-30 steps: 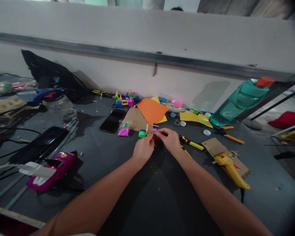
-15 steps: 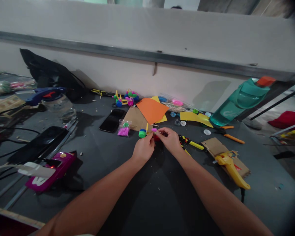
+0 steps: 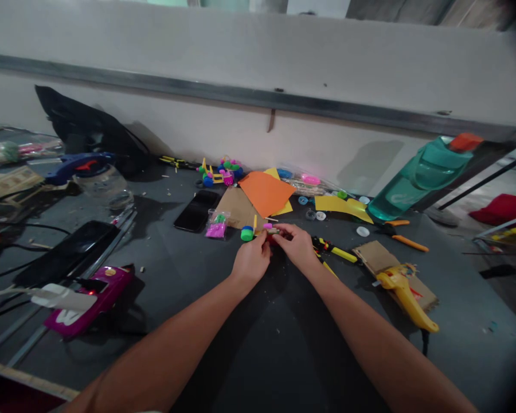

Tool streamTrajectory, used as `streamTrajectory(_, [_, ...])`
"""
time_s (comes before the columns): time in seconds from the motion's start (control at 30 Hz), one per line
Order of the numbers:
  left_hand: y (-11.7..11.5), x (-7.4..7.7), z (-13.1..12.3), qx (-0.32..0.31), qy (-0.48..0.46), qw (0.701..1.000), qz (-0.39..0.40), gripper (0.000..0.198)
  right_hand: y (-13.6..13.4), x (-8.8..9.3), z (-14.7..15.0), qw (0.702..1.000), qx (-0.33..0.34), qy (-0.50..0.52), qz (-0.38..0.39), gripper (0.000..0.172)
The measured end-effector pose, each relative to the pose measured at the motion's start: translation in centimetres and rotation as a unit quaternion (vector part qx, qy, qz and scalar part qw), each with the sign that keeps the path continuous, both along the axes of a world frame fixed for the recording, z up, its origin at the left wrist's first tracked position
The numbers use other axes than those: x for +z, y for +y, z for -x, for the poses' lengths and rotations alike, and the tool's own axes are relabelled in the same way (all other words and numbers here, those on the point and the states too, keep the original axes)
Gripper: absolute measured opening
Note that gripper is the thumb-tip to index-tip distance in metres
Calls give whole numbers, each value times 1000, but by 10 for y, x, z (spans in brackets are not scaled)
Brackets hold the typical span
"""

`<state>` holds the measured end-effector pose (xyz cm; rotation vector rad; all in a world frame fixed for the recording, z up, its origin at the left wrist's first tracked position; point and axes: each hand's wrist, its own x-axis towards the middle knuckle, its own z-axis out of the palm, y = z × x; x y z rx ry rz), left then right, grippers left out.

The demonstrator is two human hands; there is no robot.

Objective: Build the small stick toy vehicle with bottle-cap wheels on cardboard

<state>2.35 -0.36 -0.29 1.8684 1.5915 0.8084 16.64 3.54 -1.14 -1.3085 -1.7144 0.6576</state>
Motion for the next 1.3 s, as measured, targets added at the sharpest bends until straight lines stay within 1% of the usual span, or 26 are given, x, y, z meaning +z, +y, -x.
streamTrajectory(0.23, [0,-1,0,8,-1,1000,-3,41,1,1,2,1000,10,21,15,30])
streamTrajectory(0.37, [0,-1,0,7,-5,1000,-4,41,1,0,2,1000,21,15,15,33])
streamTrajectory(0.53, [0,1,0,3,-7,1000,-12,39,1,-1,0,997,13,-72,-5,38])
streamTrajectory(0.63, [0,1,0,9,-5,1000,-10,40,1,1,0,993,9,-117,-21,35])
streamTrajectory(0.77, [0,1,0,10,-10,1000,-1,40,1,2,1,989,10,-140,-37,29])
streamTrajectory(0.87, [0,0,0,6,-25,1000,3,39,1,2,1,989,11,-140,-36,27])
streamTrajectory(1.1, [2,-3,0,22,-77,996,26,38,1,3,0,990,4,-137,-24,28])
streamTrajectory(1.3, [0,-1,-1,46,-141,987,60,31,1,4,-3,991,-3,-133,-22,28])
